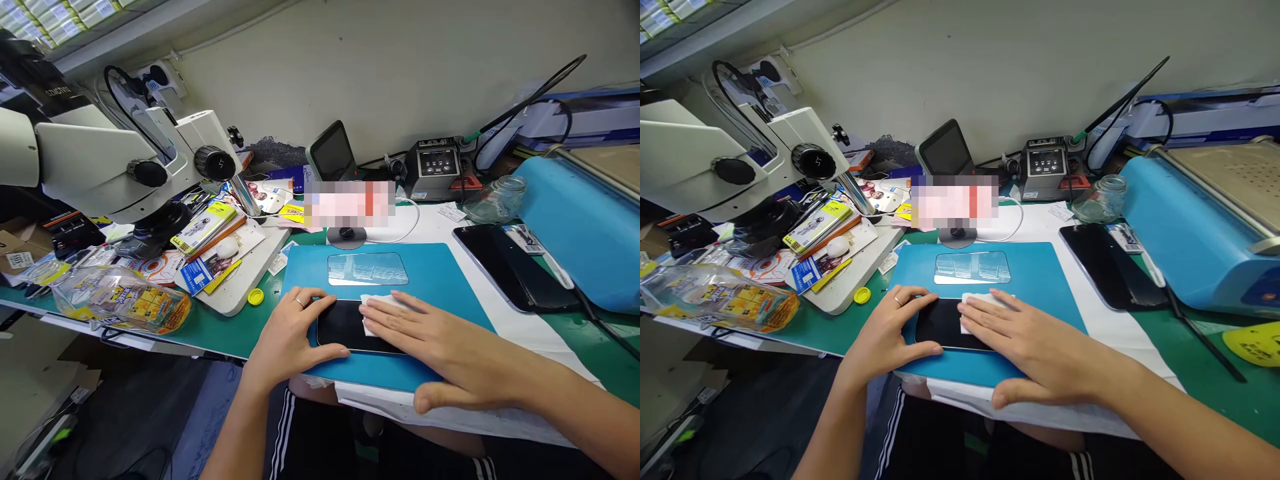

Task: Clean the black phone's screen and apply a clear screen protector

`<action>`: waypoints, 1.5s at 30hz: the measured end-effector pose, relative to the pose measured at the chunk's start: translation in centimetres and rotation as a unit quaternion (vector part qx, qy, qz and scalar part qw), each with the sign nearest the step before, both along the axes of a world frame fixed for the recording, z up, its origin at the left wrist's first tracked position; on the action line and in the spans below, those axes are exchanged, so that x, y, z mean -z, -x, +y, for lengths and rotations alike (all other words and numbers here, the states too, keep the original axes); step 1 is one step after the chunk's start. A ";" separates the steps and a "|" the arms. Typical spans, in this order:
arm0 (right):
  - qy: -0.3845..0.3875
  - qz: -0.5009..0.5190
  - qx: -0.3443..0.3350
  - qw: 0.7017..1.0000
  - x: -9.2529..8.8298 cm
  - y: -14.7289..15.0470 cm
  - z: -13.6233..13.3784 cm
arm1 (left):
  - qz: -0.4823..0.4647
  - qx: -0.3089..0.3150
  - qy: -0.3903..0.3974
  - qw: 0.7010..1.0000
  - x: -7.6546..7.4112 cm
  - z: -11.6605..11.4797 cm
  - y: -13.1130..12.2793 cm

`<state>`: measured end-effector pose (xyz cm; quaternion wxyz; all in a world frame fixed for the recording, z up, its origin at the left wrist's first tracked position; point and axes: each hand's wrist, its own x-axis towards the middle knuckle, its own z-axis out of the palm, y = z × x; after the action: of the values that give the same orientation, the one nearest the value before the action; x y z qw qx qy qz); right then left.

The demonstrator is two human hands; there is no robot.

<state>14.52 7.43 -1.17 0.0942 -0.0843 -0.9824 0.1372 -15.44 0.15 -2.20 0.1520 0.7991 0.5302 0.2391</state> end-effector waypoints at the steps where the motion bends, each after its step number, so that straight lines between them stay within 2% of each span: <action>1: 0.008 0.002 -0.004 1.000 0.0 0.0 0.0 | 0.000 0.000 0.000 1.000 0.0 0.0 0.0; 6: 0.009 0.011 0.011 1.000 -0.1 -0.1 0.0 | -0.001 -0.003 0.005 1.000 0.0 0.0 0.0; 10: -0.010 0.009 -0.010 1.000 -0.4 0.0 0.0 | -0.008 0.000 0.009 1.000 -0.1 0.1 0.0; 12: -0.031 0.027 0.010 0.999 -0.4 0.0 0.0 | -0.013 0.002 0.015 1.000 -0.4 0.3 0.1; 17: -0.071 0.039 0.023 0.996 -0.2 0.0 -0.2 | 0.058 -0.016 -0.015 0.998 -2.4 1.7 0.8; 22: -0.087 0.058 0.036 0.994 -0.2 -0.4 0.2 | 0.155 0.011 -0.032 0.987 -4.4 5.5 0.4; 25: -0.072 0.079 0.037 0.994 -0.3 -0.6 0.4 | 0.180 0.057 -0.018 0.982 -4.4 7.6 -0.6; 28: -0.073 0.117 0.031 0.990 -0.4 -0.7 0.2 | 0.181 0.086 -0.003 0.980 -3.7 8.7 -1.2; 32: -0.094 0.148 0.021 0.984 -0.3 -0.4 -0.5 | 0.151 0.072 0.020 0.986 -3.2 9.0 -1.1; 36: -0.122 0.156 0.019 0.980 -0.3 -0.4 -0.7 | 0.127 0.065 0.067 0.987 -3.6 9.2 -1.1; 45: -0.145 0.226 0.139 0.953 -0.8 -1.6 0.5 | 0.154 0.029 0.145 0.977 -4.6 10.3 -2.7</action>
<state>16.08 7.96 -0.37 0.3430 -0.1719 -0.9234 -0.0060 -12.71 10.40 2.41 0.1901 0.8106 0.5531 0.0295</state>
